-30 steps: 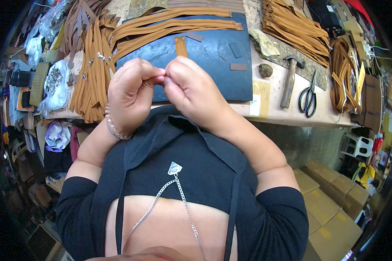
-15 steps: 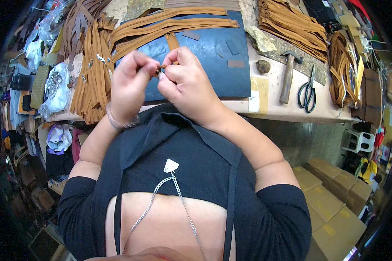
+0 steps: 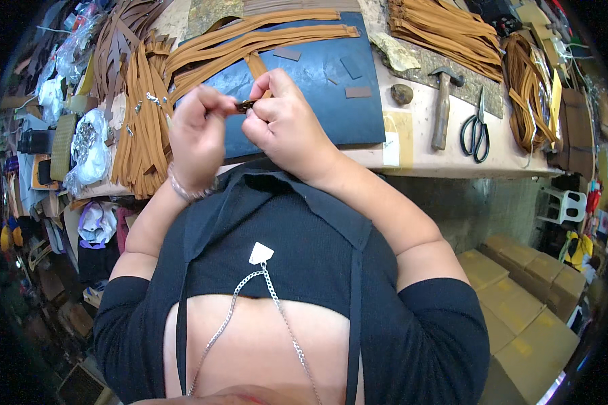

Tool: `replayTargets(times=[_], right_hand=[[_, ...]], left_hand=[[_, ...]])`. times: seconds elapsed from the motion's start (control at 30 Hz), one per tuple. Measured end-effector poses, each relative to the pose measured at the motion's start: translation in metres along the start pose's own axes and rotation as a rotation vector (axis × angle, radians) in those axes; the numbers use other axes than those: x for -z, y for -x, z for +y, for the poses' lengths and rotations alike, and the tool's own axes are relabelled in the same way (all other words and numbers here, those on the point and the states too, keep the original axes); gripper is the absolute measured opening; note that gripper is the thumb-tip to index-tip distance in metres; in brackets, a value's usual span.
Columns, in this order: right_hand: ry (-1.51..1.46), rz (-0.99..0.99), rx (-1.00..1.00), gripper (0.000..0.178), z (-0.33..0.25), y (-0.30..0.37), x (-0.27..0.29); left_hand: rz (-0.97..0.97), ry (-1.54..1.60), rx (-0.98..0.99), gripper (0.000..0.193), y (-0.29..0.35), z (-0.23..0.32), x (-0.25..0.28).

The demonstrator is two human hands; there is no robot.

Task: The person threads small metal sliders and end pieces onto thin leather straps by hand, uses a small hammer to tap a metal piece into place on a strap over a rubber mat, and trims a small piece of leather using shears.

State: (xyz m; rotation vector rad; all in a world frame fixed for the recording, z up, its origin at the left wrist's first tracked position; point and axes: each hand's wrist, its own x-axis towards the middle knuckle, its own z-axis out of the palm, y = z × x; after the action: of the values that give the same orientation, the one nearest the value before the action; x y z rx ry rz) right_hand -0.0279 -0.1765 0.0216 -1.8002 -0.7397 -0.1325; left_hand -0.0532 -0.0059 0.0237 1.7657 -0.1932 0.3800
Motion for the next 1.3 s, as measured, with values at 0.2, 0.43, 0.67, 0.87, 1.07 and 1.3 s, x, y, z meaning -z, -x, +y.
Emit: replayTargets(times=[0.2,0.43,0.67,0.87,1.07,1.3], right_hand=[[-0.032,-0.084,-0.084,0.019,-0.001,0.005,0.010],[-0.171,-0.180,-0.184,0.025,-0.009,0.002,0.014],[-0.265,-0.207,-0.281,0.025,-0.012,-0.001,0.016],[-0.175,-0.387,-0.323,0.033,0.008,0.017,0.020],[-0.022,-0.028,-0.002,0.028,-0.026,-0.009,0.038],[-0.092,-0.145,-0.042,0.018,-0.019,-0.009,0.047]], left_hand=[[-0.126,0.072,0.146,0.003,-0.011,0.001,0.017],[-0.209,0.652,0.408,0.027,0.001,0.010,0.009],[-0.140,0.382,0.328,0.015,-0.002,0.011,0.020],[0.371,0.577,0.071,0.023,-0.047,0.016,0.093],[-0.388,-0.005,0.401,0.012,-0.024,0.060,0.069],[-0.546,0.088,0.718,0.015,-0.008,0.043,0.050]])
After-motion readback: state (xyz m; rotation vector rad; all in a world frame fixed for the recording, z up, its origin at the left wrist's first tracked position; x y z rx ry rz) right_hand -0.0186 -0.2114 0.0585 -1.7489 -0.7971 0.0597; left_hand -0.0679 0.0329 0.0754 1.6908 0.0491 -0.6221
